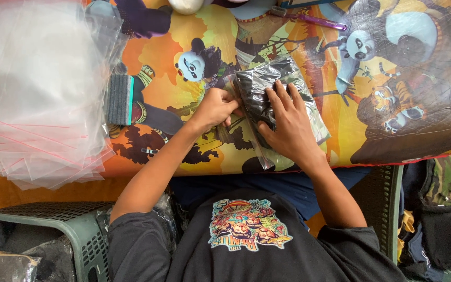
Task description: The person places a camouflage-patterned bag into a clear plastic bag on their lap. They then seal the bag by pressing the zip-lock closure and smoothing out the plastic to remove air.
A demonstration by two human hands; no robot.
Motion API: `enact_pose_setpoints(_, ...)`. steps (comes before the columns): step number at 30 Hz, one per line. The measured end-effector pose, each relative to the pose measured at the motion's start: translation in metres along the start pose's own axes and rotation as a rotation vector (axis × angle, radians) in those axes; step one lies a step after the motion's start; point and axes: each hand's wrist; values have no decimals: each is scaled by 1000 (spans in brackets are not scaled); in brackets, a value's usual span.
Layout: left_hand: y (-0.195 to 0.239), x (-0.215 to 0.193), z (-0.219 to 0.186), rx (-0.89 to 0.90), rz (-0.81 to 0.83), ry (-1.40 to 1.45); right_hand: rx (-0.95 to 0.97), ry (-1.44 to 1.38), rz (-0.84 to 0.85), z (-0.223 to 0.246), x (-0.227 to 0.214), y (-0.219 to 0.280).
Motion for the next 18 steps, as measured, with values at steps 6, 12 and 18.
enact_pose_setpoints(6,-15,18,22,156,-82,103,10,-78,5,6,-20,-1)
enact_pose_setpoints(12,-1,30,12,279,-111,346,48,-372,0,-12,-61,-1)
enact_pose_setpoints(18,24,24,9,165,-149,305,200,-54,-155,-73,-120,-5)
Point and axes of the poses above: each hand's wrist, its own y-axis away from the middle knuckle, its own x-axis out of the palm, z = x × y, and after that the axes turned 6 degrees about -y, right-handed
